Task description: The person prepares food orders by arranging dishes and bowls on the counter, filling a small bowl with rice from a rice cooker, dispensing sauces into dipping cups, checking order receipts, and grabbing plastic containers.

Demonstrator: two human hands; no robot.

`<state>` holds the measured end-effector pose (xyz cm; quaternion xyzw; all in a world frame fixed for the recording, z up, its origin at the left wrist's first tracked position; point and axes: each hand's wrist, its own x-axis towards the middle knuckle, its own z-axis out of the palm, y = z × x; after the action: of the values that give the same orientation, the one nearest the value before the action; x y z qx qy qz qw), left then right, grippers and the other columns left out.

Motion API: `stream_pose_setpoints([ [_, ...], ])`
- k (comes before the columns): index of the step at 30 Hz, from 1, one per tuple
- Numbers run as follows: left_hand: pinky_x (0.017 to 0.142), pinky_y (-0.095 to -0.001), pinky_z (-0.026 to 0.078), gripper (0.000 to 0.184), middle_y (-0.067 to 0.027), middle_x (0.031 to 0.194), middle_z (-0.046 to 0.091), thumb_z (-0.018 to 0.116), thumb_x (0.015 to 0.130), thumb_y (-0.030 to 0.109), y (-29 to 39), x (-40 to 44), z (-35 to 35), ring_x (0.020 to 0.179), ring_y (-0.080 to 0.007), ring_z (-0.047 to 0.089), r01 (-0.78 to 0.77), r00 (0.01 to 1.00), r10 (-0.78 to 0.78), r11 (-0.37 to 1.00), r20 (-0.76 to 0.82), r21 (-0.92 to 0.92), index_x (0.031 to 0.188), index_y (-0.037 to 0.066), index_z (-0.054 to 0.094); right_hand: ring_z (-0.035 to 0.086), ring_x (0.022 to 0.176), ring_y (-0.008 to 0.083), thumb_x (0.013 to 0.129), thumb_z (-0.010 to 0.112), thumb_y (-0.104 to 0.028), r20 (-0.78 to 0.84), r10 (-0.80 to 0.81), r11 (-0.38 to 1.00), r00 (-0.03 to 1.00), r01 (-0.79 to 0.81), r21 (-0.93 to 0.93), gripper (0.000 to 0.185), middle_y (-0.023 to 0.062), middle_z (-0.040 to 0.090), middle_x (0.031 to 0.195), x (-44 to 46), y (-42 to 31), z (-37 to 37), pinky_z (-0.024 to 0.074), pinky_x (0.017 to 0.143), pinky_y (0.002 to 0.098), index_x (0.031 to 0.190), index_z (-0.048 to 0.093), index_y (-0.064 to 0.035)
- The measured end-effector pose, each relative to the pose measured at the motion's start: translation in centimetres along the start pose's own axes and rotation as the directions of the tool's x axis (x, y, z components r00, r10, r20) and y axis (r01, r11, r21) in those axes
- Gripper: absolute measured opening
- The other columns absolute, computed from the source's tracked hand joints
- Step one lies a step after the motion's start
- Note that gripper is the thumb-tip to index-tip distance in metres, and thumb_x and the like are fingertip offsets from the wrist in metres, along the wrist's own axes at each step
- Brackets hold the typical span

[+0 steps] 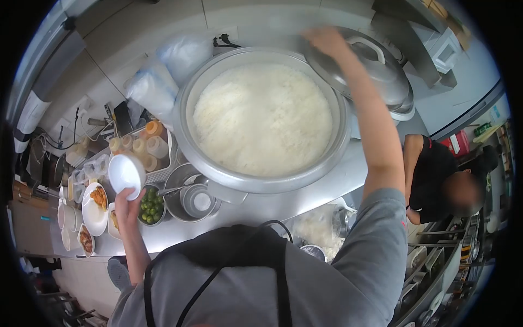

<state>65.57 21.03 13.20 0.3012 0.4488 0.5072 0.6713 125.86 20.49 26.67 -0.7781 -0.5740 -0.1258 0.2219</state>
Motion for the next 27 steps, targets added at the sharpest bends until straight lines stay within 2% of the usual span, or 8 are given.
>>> stream_pose_setpoints([
  [3, 0.07, -0.0451, 0.051, 0.056, -0.0155, 0.107, 0.049, 0.052, 0.064, -0.003, 0.0, 0.1, 2.4, 0.094, -0.0304, 0.053, 0.041, 0.993, -0.04, 0.999, 0.108, -0.006, 0.117, -0.002, 0.036, 0.057, 0.08, 0.0217, 0.078, 0.051, -0.018, -0.048, -0.381, 0.879, 0.923, 0.346, -0.326, 0.02, 0.0057, 0.062, 0.081, -2.5, -7.9, 3.5, 0.0399, 0.073, 0.0363, 0.094, 0.06, -0.0117],
  [5, 0.069, -0.0452, 0.051, 0.056, -0.0158, 0.107, 0.049, 0.053, 0.064, -0.002, -0.1, -0.1, 3.6, 0.093, -0.0307, 0.054, 0.062, 0.98, -0.061, 0.998, 0.188, 0.0, 0.117, -0.003, 0.036, 0.056, 0.08, 0.0181, 0.073, 0.05, -0.012, -0.091, -0.514, 0.745, 0.853, 0.391, -0.54, 0.017, 0.0015, 0.06, 0.076, -3.5, -11.7, 5.1, 0.0355, 0.077, 0.0355, 0.087, 0.06, -0.0146],
  [8, 0.068, -0.0454, 0.052, 0.056, -0.0179, 0.106, 0.049, 0.053, 0.064, -0.001, -0.6, -0.3, 3.8, 0.092, -0.0317, 0.054, 0.096, 0.959, -0.091, 0.995, 0.269, -0.007, 0.116, -0.004, 0.035, 0.053, 0.081, 0.0153, 0.07, 0.05, -0.009, 0.019, -0.493, 0.672, 0.87, 0.395, -0.626, 0.014, 0.0001, 0.058, 0.071, -2.1, -13.4, 8.0, 0.0321, 0.079, 0.035, 0.078, 0.059, -0.0138],
  [14, 0.066, -0.0448, 0.053, 0.057, -0.0204, 0.106, 0.048, 0.051, 0.063, -0.002, -1.5, -0.8, 1.7, 0.091, -0.0323, 0.054, 0.139, 0.938, -0.118, 0.989, 0.326, -0.044, 0.117, -0.006, 0.032, 0.051, 0.078, 0.0156, 0.065, 0.053, -0.009, 0.322, -0.527, 0.526, 0.787, 0.599, -0.604, 0.007, 0.0013, 0.057, 0.069, -5.3, -16.4, 9.3, 0.0316, 0.075, 0.0336, 0.069, 0.058, -0.011],
  [21, 0.067, -0.0457, 0.053, 0.059, -0.0201, 0.108, 0.047, 0.049, 0.063, -0.004, -1.9, 0.1, -0.9, 0.092, -0.0331, 0.054, 0.177, 0.937, -0.137, 0.979, 0.32, -0.097, 0.118, -0.005, 0.03, 0.051, 0.077, 0.0161, 0.062, 0.056, -0.01, 0.39, -0.585, 0.591, 0.711, 0.703, -0.395, 0.005, 0.0015, 0.056, 0.068, -10.8, -18.9, 6.8, 0.0304, 0.075, 0.0347, 0.066, 0.058, -0.0111],
  [23, 0.068, -0.0459, 0.053, 0.059, -0.02, 0.108, 0.047, 0.049, 0.063, -0.004, -1.7, 0.3, -1.3, 0.092, -0.0331, 0.054, 0.168, 0.943, -0.127, 0.979, 0.306, -0.112, 0.119, -0.005, 0.03, 0.051, 0.077, 0.0158, 0.062, 0.056, -0.009, 0.529, -0.611, 0.52, 0.589, 0.802, -0.293, 0.005, 0.001, 0.057, 0.069, -12.1, -19.7, 6.5, 0.03, 0.075, 0.0353, 0.065, 0.057, -0.0115],
  [26, 0.068, -0.0461, 0.053, 0.06, -0.0199, 0.109, 0.046, 0.049, 0.062, -0.004, -0.7, -0.1, -1.5, 0.092, -0.033, 0.054, 0.138, 0.952, -0.095, 0.982, 0.292, -0.131, 0.119, -0.004, 0.03, 0.051, 0.076, 0.0154, 0.062, 0.056, -0.008, 0.508, -0.64, 0.563, 0.576, 0.802, -0.199, 0.006, 0.0004, 0.057, 0.068, -10.1, -19.7, 6.6, 0.0302, 0.074, 0.0357, 0.067, 0.057, -0.0129],
  [27, 0.069, -0.0461, 0.053, 0.06, -0.0198, 0.109, 0.046, 0.049, 0.062, -0.005, -0.5, -0.2, -1.6, 0.092, -0.033, 0.054, 0.125, 0.954, -0.08, 0.982, 0.288, -0.142, 0.119, -0.004, 0.03, 0.051, 0.076, 0.0155, 0.062, 0.056, -0.009, 0.385, -0.629, 0.606, 0.675, 0.737, -0.301, 0.007, 0.0, 0.057, 0.068, -8.2, -19.3, 7.1, 0.0304, 0.074, 0.0361, 0.068, 0.058, -0.0137],
])
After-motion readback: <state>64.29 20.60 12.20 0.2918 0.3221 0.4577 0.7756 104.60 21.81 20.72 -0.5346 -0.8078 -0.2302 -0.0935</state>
